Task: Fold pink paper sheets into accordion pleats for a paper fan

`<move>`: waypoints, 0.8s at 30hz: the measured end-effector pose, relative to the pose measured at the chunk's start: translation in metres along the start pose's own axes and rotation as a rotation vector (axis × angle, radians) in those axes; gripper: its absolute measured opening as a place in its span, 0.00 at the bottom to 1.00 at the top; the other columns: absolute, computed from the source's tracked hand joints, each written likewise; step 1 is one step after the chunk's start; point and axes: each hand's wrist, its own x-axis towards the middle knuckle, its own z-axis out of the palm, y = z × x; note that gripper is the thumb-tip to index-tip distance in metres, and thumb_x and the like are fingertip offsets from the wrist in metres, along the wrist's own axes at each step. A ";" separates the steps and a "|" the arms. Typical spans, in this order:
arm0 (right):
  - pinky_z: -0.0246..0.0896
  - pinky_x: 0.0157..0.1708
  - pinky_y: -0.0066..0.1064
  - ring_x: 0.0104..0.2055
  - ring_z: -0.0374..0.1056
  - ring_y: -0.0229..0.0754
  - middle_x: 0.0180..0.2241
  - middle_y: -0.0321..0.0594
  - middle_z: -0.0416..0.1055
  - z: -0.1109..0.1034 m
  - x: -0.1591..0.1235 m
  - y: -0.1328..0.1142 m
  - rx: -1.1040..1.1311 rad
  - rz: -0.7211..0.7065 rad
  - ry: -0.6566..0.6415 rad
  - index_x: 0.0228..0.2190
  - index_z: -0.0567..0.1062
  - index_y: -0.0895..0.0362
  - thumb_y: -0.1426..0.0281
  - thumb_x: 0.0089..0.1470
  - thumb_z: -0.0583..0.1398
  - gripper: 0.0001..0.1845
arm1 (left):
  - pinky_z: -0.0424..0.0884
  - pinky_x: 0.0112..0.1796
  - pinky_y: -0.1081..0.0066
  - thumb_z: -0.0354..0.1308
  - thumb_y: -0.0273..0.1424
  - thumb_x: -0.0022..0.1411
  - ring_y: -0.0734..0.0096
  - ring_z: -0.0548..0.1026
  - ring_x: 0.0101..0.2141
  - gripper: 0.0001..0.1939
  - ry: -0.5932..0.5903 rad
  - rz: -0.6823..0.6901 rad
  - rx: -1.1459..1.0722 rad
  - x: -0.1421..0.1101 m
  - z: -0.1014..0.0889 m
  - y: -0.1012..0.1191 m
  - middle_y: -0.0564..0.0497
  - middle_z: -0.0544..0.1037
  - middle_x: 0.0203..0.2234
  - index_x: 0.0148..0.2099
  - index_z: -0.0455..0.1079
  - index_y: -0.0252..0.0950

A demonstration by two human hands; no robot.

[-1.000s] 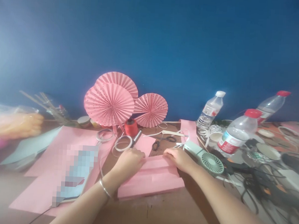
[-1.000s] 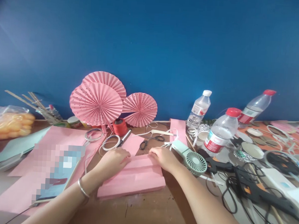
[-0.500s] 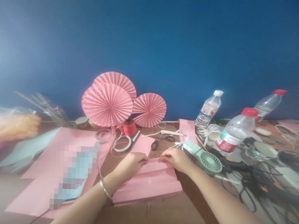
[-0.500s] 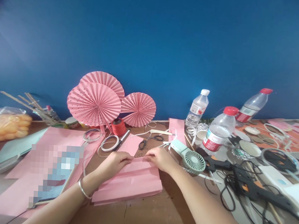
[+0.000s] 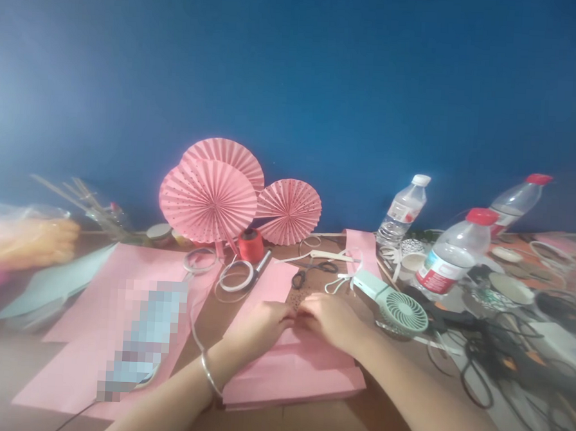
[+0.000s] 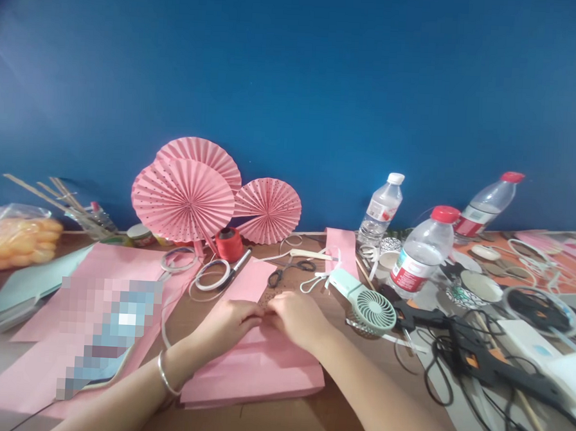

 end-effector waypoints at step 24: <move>0.55 0.29 0.26 0.29 0.65 0.38 0.25 0.36 0.72 0.005 0.004 0.061 0.315 0.216 0.105 0.25 0.74 0.57 0.66 0.51 0.53 0.12 | 0.63 0.32 0.75 0.49 0.30 0.56 0.72 0.71 0.29 0.08 0.063 -0.080 -0.015 0.005 -0.029 -0.020 0.53 0.75 0.27 0.31 0.70 0.38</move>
